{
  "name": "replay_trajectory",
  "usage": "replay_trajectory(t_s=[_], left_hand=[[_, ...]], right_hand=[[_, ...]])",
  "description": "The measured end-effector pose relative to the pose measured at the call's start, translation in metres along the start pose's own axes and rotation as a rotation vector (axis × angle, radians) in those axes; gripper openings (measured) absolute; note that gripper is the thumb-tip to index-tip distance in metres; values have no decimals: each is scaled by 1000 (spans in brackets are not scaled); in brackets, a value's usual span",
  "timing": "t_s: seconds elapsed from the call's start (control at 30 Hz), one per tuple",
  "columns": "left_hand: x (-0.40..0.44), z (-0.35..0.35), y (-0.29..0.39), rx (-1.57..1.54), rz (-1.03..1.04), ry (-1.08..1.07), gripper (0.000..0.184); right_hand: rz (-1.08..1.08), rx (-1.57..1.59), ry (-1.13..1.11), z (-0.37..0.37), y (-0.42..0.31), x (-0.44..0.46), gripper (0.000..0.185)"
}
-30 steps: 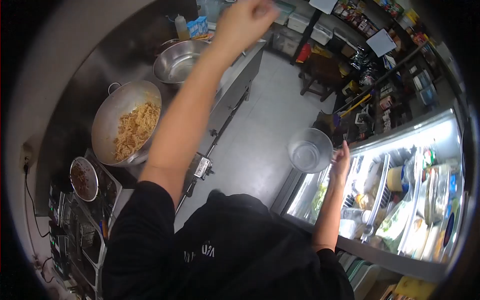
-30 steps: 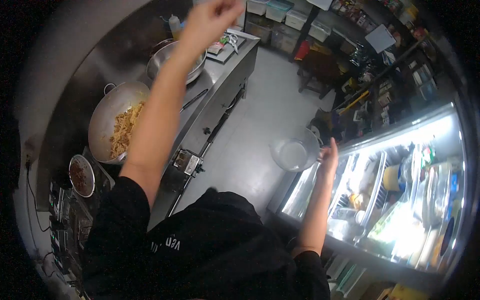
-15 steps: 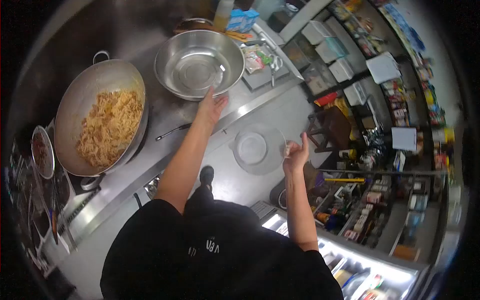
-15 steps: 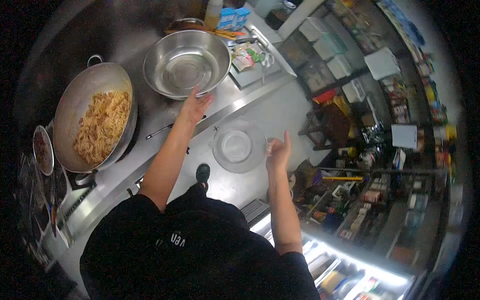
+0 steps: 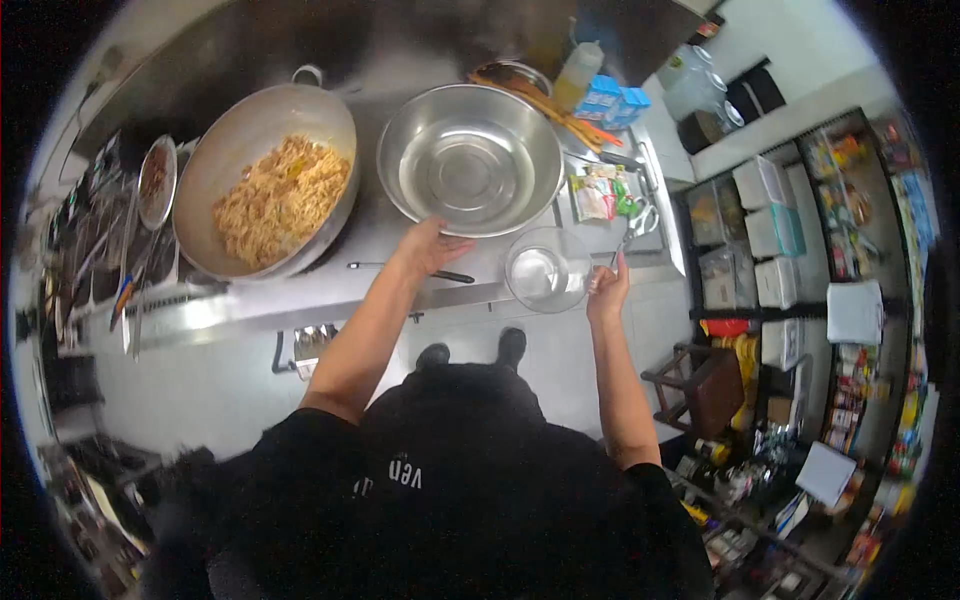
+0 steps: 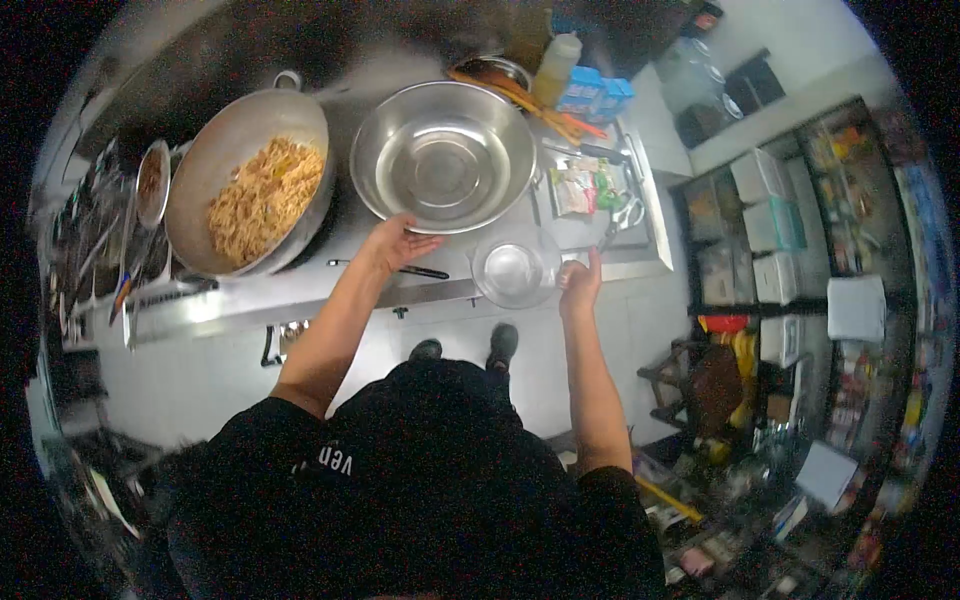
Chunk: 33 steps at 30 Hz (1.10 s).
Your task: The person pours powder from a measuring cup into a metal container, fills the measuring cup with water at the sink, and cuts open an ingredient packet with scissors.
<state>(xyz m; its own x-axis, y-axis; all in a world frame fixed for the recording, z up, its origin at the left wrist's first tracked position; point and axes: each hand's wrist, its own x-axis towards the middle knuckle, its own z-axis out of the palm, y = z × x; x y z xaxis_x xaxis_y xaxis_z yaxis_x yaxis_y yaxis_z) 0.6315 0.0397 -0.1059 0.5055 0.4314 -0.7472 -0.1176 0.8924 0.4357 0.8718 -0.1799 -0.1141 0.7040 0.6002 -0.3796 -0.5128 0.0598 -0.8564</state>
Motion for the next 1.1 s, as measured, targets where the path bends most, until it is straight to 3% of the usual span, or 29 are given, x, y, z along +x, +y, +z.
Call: replay_trajectory(t_s=[0.1, 0.2, 0.23, 0.37, 0.43, 0.47, 0.5, 0.53, 0.57, 0.6, 0.63, 0.67, 0.8, 0.87, 0.93, 1.0, 1.1], left_hand=[[-4, -9, -8, 47, 60, 3, 36], [-11, -5, -23, 162, 145, 16, 67], [-15, -2, -30, 194, 181, 60, 78], [-5, -19, -81, 183, 408, 230, 74], [1, -29, -108, 365, 605, 406, 52], [7, -31, -118, 363, 602, 412, 52], [11, -34, -127, 819, 791, 528, 44], [11, -40, -135, 1287, 955, 637, 41], [11, -36, -138, 1472, 1005, 651, 44], [15, -38, -145, 1574, 1059, 686, 34], [12, -33, -148, 1569, 1055, 758, 28], [15, -36, -150, 1612, 1100, 792, 27], [4, -17, -153, 1595, 1069, 653, 26], [11, -10, -159, 1584, 1072, 625, 26], [13, -6, -166, 1583, 1065, 602, 27], [15, -2, -169, 1544, 1105, 595, 28], [13, -7, -173, 1486, 1254, 559, 30]], right_hand=[[132, -3, -94, 1, -6, 32, 57], [214, -20, -199, -16, 6, 73, 53], [130, -41, -212, -22, 14, 82, 46], [235, -235, -336, -34, 9, 104, 40], [230, -367, -345, -27, -6, 97, 38], [221, -496, -349, -21, -14, 91, 36], [228, -498, -356, -29, -9, 99, 36], [70, -655, -407, -41, -1, 112, 38], [-90, -805, -468, -49, 4, 122, 42], [-8, -830, -449, -50, 0, 126, 46], [75, -852, -433, -46, -6, 125, 50], [26, -805, -477, -35, -29, 103, 55], [-172, -874, -373, -73, -52, 120, 45], [-480, -1140, -316, -91, -73, 124, 35], [-602, -1420, -256, -136, -75, 166, 22], [-823, -1570, -264, -131, -105, 149, 19], [-841, -1659, -324, -150, -121, 171, 30]])
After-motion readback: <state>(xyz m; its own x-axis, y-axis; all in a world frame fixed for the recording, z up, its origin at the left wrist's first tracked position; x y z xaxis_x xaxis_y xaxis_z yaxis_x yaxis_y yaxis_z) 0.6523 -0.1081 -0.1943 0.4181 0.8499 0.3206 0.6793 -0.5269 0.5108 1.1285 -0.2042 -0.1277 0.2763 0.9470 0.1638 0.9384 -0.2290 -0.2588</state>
